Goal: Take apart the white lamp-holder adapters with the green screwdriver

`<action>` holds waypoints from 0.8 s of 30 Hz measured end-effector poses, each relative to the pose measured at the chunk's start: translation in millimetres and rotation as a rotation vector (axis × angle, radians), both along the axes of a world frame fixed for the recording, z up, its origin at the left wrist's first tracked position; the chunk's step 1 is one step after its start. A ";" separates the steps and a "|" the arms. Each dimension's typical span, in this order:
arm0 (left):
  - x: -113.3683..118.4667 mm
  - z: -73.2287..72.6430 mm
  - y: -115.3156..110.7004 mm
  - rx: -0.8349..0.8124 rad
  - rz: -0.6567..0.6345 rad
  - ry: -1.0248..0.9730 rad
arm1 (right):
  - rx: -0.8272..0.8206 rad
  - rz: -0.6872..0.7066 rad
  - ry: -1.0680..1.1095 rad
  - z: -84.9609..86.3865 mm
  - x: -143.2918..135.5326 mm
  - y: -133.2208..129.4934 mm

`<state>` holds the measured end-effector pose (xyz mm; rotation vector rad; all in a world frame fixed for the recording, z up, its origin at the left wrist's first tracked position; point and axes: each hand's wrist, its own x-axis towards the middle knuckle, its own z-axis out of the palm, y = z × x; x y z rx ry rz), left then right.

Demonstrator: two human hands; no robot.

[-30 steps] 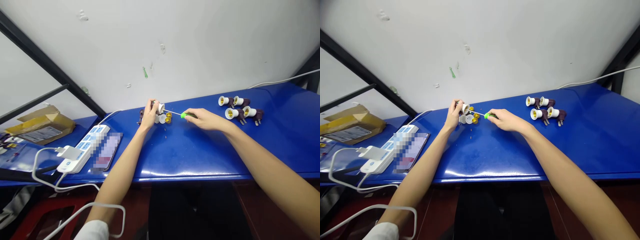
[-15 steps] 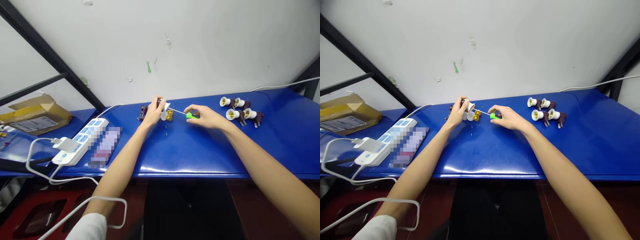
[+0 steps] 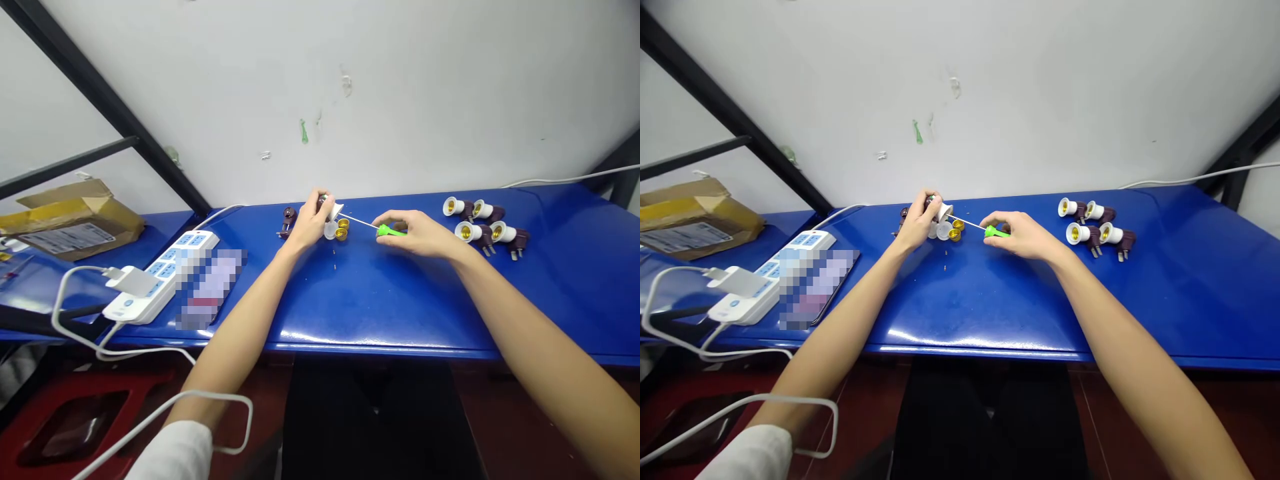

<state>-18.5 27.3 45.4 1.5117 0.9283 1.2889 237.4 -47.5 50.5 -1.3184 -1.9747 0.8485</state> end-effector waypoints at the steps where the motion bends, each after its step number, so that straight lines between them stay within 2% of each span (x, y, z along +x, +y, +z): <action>1: 0.4 0.7 1.1 -0.009 0.005 -0.013 | 0.015 0.006 -0.015 -0.6 2.5 1.2; 6: -2.5 3.4 9.5 -0.096 0.033 -0.120 | -0.082 0.001 0.000 1.2 11.0 1.6; 10: -8.3 8.6 8.9 -0.219 -0.156 -0.200 | -0.131 0.041 0.076 7.3 4.0 -5.1; 12: -9.3 12.4 6.1 -0.284 -0.188 -0.262 | -0.116 0.076 0.081 9.8 -2.3 -8.3; 15: -8.5 17.1 2.9 -0.342 -0.145 -0.336 | -0.087 0.101 0.080 12.1 -8.1 -11.0; 18: -8.1 18.1 3.9 -0.341 -0.114 -0.353 | -0.102 0.105 0.062 15.1 -2.4 -11.6; 24: -8.9 13.9 11.9 -0.294 -0.010 -0.385 | -0.311 0.182 -0.119 17.6 24.8 -6.1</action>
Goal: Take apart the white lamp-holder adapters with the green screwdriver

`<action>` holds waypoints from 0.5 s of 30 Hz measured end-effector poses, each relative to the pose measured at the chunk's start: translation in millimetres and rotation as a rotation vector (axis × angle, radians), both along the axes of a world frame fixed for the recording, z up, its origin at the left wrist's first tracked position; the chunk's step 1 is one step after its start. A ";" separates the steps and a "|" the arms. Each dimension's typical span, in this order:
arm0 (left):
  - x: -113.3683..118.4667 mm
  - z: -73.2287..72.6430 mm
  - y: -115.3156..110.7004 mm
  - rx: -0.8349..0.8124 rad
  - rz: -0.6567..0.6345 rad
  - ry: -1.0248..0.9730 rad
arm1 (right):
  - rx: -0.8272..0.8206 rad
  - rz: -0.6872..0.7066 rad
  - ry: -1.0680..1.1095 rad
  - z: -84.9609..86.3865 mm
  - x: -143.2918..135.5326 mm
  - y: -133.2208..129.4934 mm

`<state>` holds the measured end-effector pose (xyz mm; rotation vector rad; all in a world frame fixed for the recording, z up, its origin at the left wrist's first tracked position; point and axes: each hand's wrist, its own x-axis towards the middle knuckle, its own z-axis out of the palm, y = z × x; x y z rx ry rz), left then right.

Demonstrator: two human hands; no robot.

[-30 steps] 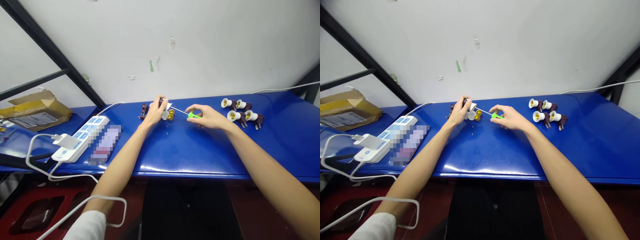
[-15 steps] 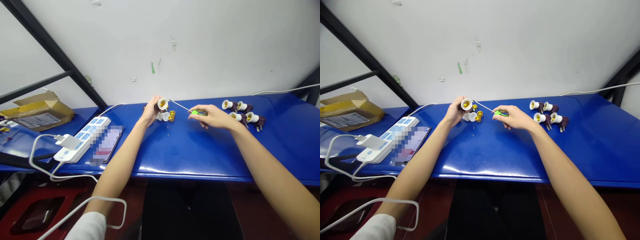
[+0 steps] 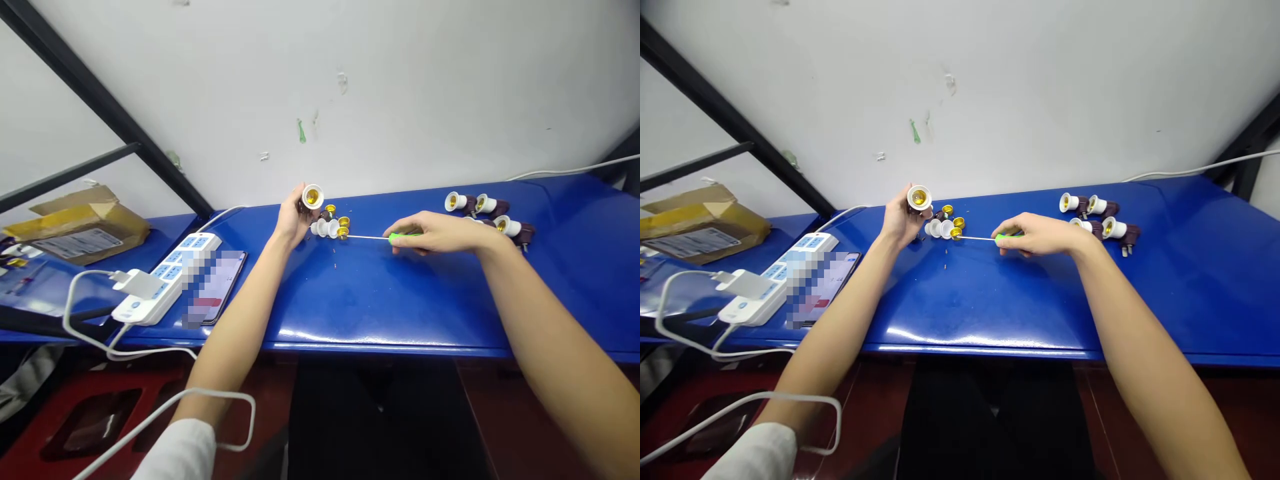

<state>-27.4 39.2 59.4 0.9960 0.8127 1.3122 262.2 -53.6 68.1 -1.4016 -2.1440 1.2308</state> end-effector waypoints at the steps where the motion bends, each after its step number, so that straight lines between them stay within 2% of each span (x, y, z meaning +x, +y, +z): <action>1: 0.2 -0.6 0.9 0.006 0.006 -0.013 | -0.014 0.017 -0.024 -1.5 1.6 1.6; 7: 2.0 -2.0 1.5 0.023 -0.016 -0.013 | 0.054 0.014 -0.120 -11.1 -6.9 7.1; 15: 2.4 -3.1 0.6 0.043 -0.025 -0.009 | 0.218 -0.005 -0.176 -12.7 -10.2 7.5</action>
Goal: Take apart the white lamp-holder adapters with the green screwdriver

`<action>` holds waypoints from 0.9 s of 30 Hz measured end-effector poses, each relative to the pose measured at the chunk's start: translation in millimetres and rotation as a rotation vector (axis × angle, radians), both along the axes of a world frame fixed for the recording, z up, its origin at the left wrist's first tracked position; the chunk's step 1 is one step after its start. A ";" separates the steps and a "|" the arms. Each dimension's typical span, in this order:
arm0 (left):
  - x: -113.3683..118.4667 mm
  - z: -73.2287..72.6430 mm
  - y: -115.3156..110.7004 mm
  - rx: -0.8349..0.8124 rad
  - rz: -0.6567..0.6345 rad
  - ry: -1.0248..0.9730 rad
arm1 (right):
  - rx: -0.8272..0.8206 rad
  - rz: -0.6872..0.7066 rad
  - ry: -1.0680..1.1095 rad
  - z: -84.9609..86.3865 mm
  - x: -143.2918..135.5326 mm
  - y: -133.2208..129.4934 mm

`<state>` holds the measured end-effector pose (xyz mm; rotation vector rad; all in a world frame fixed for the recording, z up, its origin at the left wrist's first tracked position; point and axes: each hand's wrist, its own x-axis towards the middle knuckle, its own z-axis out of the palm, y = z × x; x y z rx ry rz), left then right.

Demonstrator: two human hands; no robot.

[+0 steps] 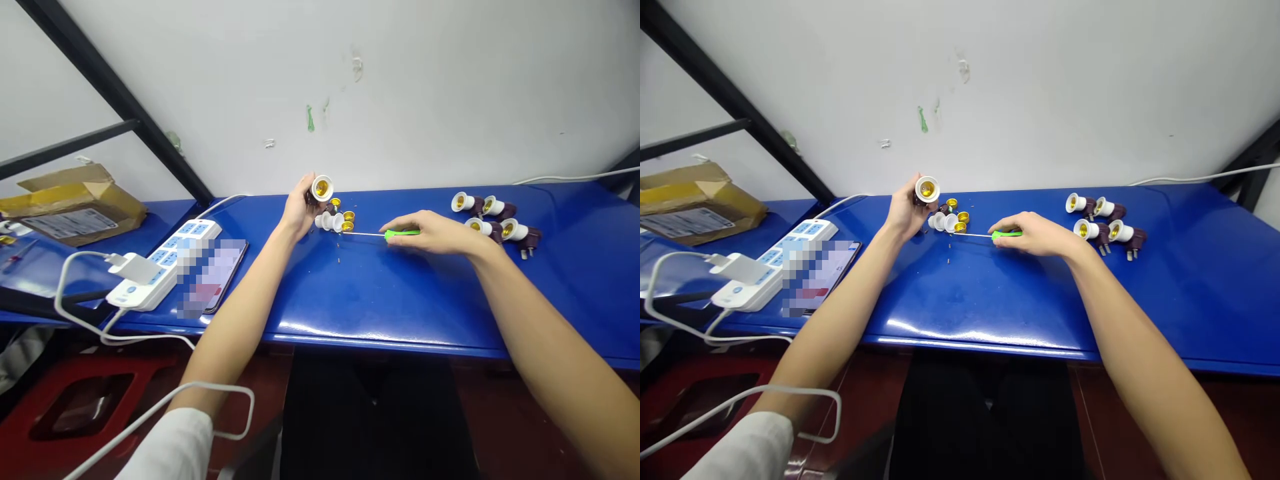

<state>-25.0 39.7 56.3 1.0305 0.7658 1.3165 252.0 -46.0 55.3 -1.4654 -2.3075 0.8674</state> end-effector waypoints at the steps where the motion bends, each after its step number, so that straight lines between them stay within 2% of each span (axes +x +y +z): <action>1: 0.1 -0.1 0.0 0.000 -0.001 -0.003 | 0.017 0.001 -0.001 -0.5 -0.5 0.1; 6: 0.6 -1.3 0.9 0.005 -0.014 -0.002 | 0.075 -0.015 0.038 -4.2 -3.7 1.2; 27: 4.0 3.1 -3.5 -0.018 -0.007 0.015 | 0.101 -0.062 0.104 -4.8 -3.0 1.1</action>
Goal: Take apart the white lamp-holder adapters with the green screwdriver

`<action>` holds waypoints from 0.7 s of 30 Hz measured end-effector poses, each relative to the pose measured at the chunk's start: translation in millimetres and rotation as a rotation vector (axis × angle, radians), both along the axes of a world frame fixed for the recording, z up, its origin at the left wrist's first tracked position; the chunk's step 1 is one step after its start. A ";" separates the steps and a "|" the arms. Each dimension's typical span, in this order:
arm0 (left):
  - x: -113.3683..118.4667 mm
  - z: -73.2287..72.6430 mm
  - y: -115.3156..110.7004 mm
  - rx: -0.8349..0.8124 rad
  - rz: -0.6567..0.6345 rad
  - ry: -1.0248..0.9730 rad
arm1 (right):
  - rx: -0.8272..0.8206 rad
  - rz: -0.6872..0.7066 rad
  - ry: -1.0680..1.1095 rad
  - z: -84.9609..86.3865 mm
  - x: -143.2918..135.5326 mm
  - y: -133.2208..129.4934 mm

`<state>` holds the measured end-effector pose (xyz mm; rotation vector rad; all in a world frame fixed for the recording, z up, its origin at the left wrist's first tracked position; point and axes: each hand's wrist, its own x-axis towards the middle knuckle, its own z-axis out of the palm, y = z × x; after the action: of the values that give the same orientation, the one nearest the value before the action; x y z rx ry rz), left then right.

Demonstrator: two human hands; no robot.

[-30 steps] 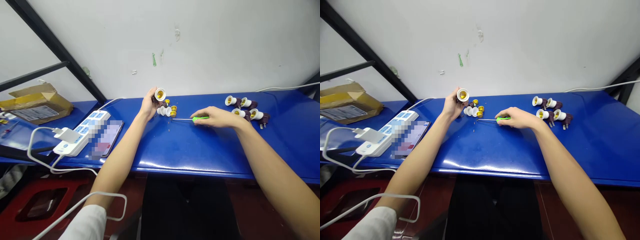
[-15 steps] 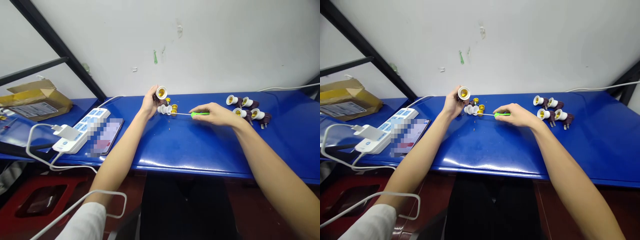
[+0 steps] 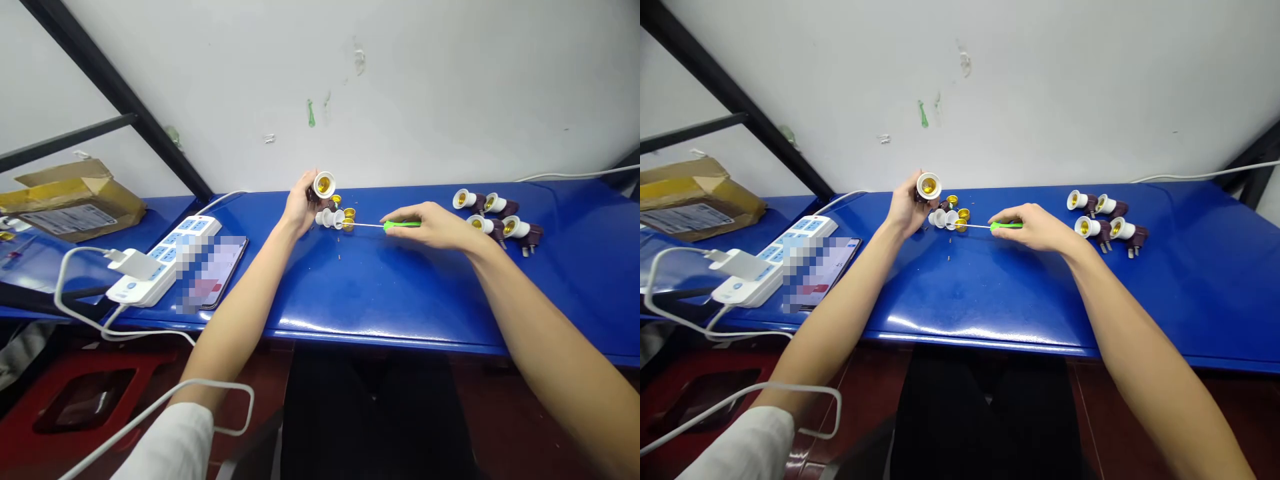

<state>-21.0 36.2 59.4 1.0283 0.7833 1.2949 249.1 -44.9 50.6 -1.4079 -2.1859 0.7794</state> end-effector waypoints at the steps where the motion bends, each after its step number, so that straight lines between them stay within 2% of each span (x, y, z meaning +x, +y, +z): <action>1: 0.4 0.6 -0.8 -0.015 0.008 -0.002 | -0.001 0.005 -0.007 0.5 0.4 -0.1; 9: 1.9 2.5 -3.3 -0.031 0.023 0.011 | -0.007 -0.021 -0.002 3.7 -1.3 -3.0; 18: -0.6 3.5 -3.7 -0.026 -0.001 -0.047 | -0.035 -0.236 0.407 12.3 3.0 -7.8; 21: -1.6 3.8 -4.8 -0.031 -0.009 -0.053 | -0.023 -0.232 0.517 14.2 2.9 -9.3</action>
<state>-22.6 31.4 63.2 0.9680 0.7558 1.2939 252.0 -54.2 64.8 -1.2660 -1.5977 0.9557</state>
